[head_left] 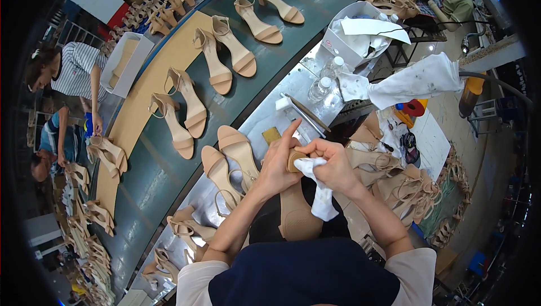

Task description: Cleaning and inspecting high-heeled sandals on an assembly line in a shoe factory.

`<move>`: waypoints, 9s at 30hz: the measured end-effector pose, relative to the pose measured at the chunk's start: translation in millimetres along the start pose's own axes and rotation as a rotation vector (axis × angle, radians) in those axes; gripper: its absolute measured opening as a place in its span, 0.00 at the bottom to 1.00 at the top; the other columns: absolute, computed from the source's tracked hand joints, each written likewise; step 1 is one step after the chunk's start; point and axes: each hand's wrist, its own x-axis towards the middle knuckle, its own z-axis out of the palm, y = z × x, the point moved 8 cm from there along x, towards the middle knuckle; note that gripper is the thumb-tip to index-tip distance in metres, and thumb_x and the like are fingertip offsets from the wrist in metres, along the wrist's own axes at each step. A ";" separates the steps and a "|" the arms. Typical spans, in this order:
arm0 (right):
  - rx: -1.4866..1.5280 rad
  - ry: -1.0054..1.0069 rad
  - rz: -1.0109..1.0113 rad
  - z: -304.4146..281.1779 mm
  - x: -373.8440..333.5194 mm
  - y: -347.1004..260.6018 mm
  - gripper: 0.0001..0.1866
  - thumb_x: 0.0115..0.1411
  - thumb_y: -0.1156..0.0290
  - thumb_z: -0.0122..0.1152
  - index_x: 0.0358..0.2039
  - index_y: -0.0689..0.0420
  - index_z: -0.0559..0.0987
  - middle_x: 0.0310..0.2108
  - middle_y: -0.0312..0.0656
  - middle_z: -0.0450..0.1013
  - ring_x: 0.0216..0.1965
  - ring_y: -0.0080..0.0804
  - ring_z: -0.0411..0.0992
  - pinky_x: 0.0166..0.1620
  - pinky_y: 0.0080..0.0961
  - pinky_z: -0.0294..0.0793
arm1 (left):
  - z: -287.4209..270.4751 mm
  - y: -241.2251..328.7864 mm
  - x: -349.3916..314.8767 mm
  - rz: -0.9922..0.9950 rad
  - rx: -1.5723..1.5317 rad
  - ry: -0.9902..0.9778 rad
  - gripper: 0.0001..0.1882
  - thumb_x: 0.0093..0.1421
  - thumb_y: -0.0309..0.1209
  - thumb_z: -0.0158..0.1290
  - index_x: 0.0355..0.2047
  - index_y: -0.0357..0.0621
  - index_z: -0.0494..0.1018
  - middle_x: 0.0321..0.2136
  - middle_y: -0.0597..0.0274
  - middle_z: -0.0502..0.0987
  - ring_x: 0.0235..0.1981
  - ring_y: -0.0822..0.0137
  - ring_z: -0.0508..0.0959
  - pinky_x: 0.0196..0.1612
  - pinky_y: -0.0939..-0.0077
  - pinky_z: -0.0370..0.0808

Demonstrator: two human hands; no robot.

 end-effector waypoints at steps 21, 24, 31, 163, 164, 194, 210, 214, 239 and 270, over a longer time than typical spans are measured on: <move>-0.430 -0.015 -0.239 -3.8 -0.9 -25.8 0.08 0.45 0.74 0.61 0.26 0.63 0.74 0.17 0.42 0.69 0.17 0.27 0.67 0.24 0.25 0.66 | 2.0 6.8 -1.1 0.020 0.033 0.001 0.49 0.36 0.20 0.59 0.61 0.47 0.52 0.31 0.55 0.72 0.38 0.51 0.72 0.45 0.63 0.67; -0.404 -0.037 -0.156 -8.2 -2.2 -17.2 0.08 0.44 0.75 0.61 0.26 0.62 0.74 0.16 0.41 0.68 0.17 0.27 0.66 0.24 0.24 0.65 | 5.9 5.0 -1.9 0.025 -0.004 -0.005 0.49 0.35 0.20 0.59 0.61 0.47 0.52 0.31 0.55 0.72 0.38 0.51 0.72 0.45 0.62 0.67; -0.349 -0.078 -0.150 -5.9 -2.9 -17.0 0.09 0.45 0.75 0.60 0.29 0.63 0.75 0.17 0.41 0.69 0.19 0.19 0.65 0.24 0.21 0.66 | 2.9 3.3 -3.1 0.026 0.002 0.013 0.49 0.35 0.20 0.59 0.61 0.48 0.52 0.31 0.56 0.72 0.38 0.52 0.72 0.44 0.64 0.67; 0.123 0.513 -0.014 -154.7 132.8 90.5 0.21 0.61 0.65 0.50 0.53 0.60 0.68 0.25 0.38 0.74 0.18 0.19 0.66 0.21 0.17 0.62 | 6.5 -1.9 -17.2 0.079 -0.314 -0.303 0.35 0.52 0.47 0.49 0.57 0.40 0.61 0.39 0.57 0.68 0.44 0.64 0.67 0.50 0.73 0.61; 0.130 0.500 -0.009 -154.0 139.0 89.8 0.21 0.61 0.65 0.50 0.53 0.60 0.68 0.25 0.38 0.74 0.18 0.19 0.66 0.21 0.17 0.62 | 0.9 -5.8 -17.5 0.069 -0.308 -0.293 0.35 0.52 0.47 0.49 0.57 0.40 0.61 0.39 0.57 0.68 0.44 0.64 0.67 0.50 0.73 0.61; -0.150 -0.300 0.131 16.9 42.6 28.3 0.12 0.53 0.79 0.56 0.39 0.63 0.78 0.31 0.33 0.74 0.32 0.14 0.69 0.34 0.12 0.68 | -16.0 -2.1 -14.9 -0.033 0.035 0.137 0.48 0.38 0.23 0.61 0.60 0.42 0.50 0.34 0.46 0.75 0.37 0.43 0.75 0.41 0.61 0.71; 0.030 -0.327 0.073 5.7 16.8 18.2 0.09 0.50 0.79 0.54 0.33 0.65 0.77 0.31 0.34 0.74 0.32 0.15 0.69 0.36 0.13 0.68 | 4.0 -4.4 -19.7 -0.022 -0.022 0.144 0.51 0.37 0.19 0.58 0.62 0.44 0.47 0.28 0.51 0.75 0.32 0.49 0.76 0.37 0.64 0.71; -0.100 -0.292 0.036 10.2 19.5 9.6 0.11 0.49 0.81 0.54 0.35 0.65 0.78 0.33 0.36 0.75 0.33 0.16 0.70 0.37 0.14 0.68 | 5.8 4.1 -13.9 0.069 -0.004 0.155 0.51 0.37 0.20 0.59 0.62 0.44 0.46 0.26 0.53 0.74 0.31 0.49 0.75 0.37 0.63 0.70; -0.174 -0.369 0.130 -0.6 6.4 10.9 0.17 0.49 0.82 0.60 0.42 0.63 0.75 0.21 0.26 0.68 0.21 0.08 0.61 0.24 0.09 0.57 | 6.1 -1.4 -26.4 0.032 0.048 0.182 0.51 0.38 0.27 0.61 0.63 0.47 0.48 0.33 0.52 0.73 0.39 0.49 0.73 0.43 0.62 0.68; -0.177 -0.328 0.125 10.1 9.1 -14.2 0.14 0.48 0.86 0.57 0.38 0.64 0.73 0.19 0.30 0.70 0.18 0.09 0.63 0.21 0.10 0.57 | -10.3 13.8 -20.5 0.066 0.057 0.189 0.52 0.35 0.26 0.60 0.62 0.46 0.47 0.38 0.52 0.74 0.42 0.48 0.72 0.43 0.61 0.66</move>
